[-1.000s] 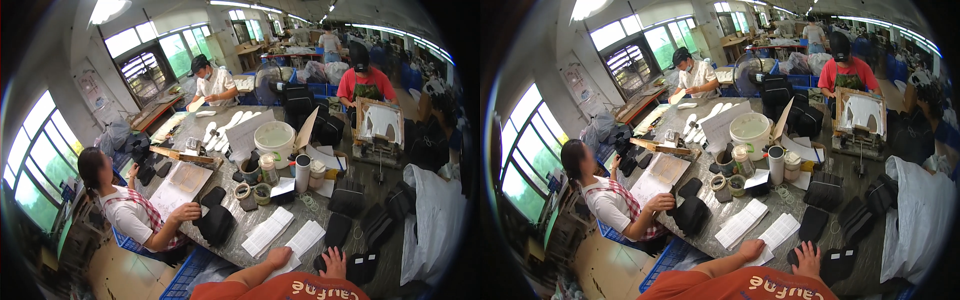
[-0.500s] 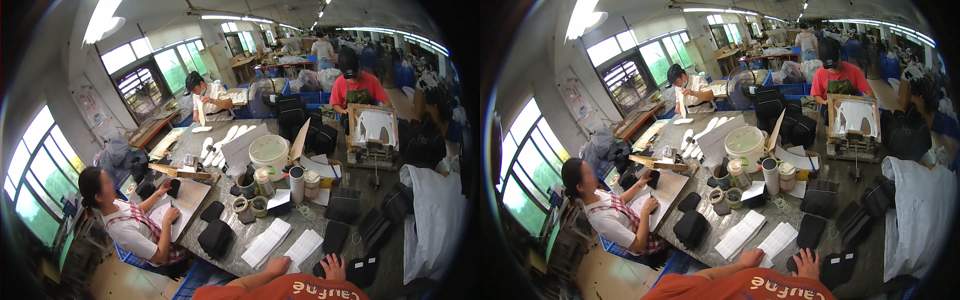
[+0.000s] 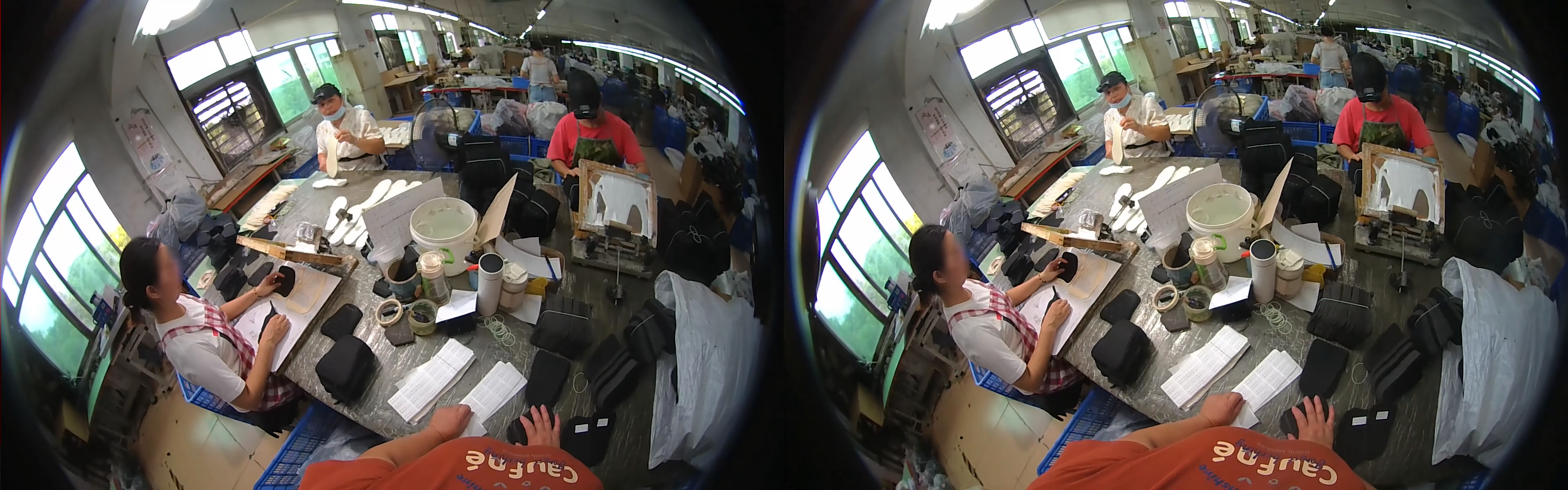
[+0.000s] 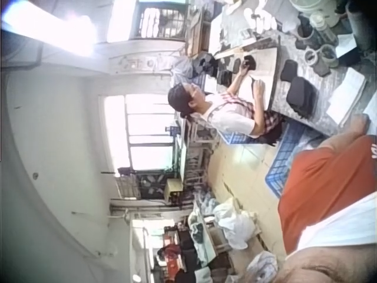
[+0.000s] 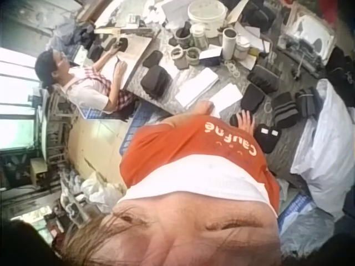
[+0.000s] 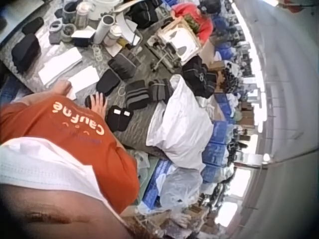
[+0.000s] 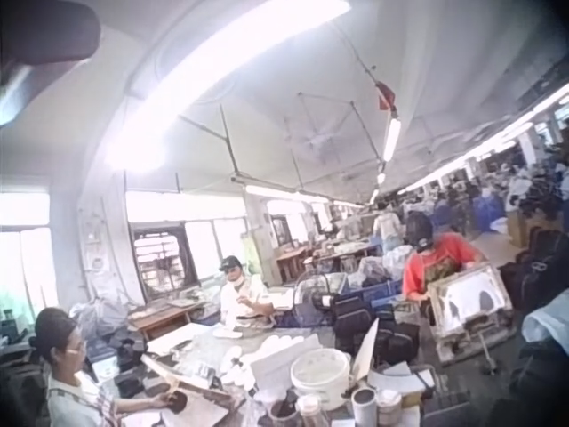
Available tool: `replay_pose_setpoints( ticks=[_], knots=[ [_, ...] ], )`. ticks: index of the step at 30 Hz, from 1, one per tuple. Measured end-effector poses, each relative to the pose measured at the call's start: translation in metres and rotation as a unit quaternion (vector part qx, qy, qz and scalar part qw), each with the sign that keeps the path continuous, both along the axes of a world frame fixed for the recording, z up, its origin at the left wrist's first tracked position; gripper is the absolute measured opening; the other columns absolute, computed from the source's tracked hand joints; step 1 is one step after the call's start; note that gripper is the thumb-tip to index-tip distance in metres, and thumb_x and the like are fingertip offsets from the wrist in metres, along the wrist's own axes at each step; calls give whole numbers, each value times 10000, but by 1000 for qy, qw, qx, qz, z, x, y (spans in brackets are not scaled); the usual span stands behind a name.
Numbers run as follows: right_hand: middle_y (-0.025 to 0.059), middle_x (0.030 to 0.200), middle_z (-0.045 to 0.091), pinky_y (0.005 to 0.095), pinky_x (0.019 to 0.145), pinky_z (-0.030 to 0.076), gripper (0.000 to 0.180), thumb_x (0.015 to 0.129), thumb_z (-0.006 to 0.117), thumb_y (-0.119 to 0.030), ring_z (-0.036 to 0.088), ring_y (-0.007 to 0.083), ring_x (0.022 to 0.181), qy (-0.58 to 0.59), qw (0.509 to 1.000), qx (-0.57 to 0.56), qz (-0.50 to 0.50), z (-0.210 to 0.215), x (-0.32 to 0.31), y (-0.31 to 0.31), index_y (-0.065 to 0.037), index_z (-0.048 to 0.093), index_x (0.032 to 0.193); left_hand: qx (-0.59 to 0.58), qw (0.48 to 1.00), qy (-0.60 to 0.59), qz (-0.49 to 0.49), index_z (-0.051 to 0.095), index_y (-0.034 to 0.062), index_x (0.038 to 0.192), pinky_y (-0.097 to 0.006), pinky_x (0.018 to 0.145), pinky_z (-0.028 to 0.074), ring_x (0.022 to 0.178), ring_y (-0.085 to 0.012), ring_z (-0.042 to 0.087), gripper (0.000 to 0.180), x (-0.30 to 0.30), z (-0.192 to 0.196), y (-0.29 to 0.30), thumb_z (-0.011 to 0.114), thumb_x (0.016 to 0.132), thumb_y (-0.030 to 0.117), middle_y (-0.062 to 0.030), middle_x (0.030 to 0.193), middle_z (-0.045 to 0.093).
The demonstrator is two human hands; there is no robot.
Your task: The recorder is picking up small white labels and adhering them to black shoe components at a workstation.
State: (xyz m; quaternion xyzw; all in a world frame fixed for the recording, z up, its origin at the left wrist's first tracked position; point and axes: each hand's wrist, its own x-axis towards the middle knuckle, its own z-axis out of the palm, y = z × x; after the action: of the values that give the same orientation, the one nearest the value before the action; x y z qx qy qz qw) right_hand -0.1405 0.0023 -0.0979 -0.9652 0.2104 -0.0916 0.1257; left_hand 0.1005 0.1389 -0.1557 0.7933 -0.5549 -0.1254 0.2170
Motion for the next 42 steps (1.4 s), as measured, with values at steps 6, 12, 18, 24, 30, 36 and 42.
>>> replay_pose_setpoints(
  ticks=[6, 12, 18, 24, 30, 36, 42],
  knots=[
    [137, 1362, 377, 605, 1031, 195, 696, 584, 776, -335, 273, 329, 1327, 2, 1000, 2, -6, -7, -1, -2, -143, 526, 1205, 37, 999, -4, 8, 560, 84, 854, -478, 621, 479, 733, -377, 605, 230, -3, 1, -1, 472, 904, 290, -147, 814, 627],
    [133, 1361, 381, 588, 1044, 188, 689, 585, 777, -307, 273, 316, 1330, -3, 1000, 2, -16, 6, 2, -1, -146, 523, 1205, 5, 1000, -7, 1, 545, 75, 856, -478, 616, 478, 717, -384, 603, 244, 0, -4, -4, 463, 913, 298, -161, 811, 625],
    [131, 1359, 381, 578, 1047, 192, 667, 609, 765, -269, 272, 312, 1330, 8, 999, 39, -20, 18, 1, 4, -139, 512, 1212, 16, 1000, -17, 10, 545, 76, 849, -482, 618, 478, 722, -373, 611, 249, -3, -7, 3, 469, 911, 304, -164, 794, 632],
    [134, 1370, 362, 579, 1046, 197, 697, 628, 749, -288, 248, 312, 1341, 8, 1000, 7, -26, 14, -3, 13, -124, 475, 1247, 27, 999, -22, 21, 573, 91, 843, -478, 631, 484, 732, -365, 614, 254, -8, 0, 7, 480, 902, 321, -143, 809, 640],
    [138, 1425, 311, 583, 1068, 149, 764, 656, 723, -379, 193, 317, 1372, 10, 999, 45, -24, 15, 3, 2, -122, 429, 1313, 56, 996, -58, 33, 583, 80, 819, -486, 641, 481, 722, -384, 612, 195, 0, 4, -3, 509, 872, 254, -175, 797, 638],
    [144, 1443, 288, 585, 1095, 71, 665, 694, 706, -398, 118, 318, 1396, -10, 994, 103, -38, 30, 6, -4, -105, 501, 1254, 25, 999, -6, 48, 600, 57, 838, -452, 600, 471, 699, -389, 603, 189, 13, 15, -12, 548, 888, 233, -195, 734, 625],
    [122, 1128, 544, 439, 968, 358, 346, 730, 698, -192, 482, 306, 1113, -208, 960, 186, -16, 31, 38, 15, -68, 570, 1026, -29, 980, 191, 47, 614, 4, 850, -280, 548, 436, 576, -139, 533, 141, 7, 40, -11, 591, 885, 138, -66, 643, 592]
  ],
)
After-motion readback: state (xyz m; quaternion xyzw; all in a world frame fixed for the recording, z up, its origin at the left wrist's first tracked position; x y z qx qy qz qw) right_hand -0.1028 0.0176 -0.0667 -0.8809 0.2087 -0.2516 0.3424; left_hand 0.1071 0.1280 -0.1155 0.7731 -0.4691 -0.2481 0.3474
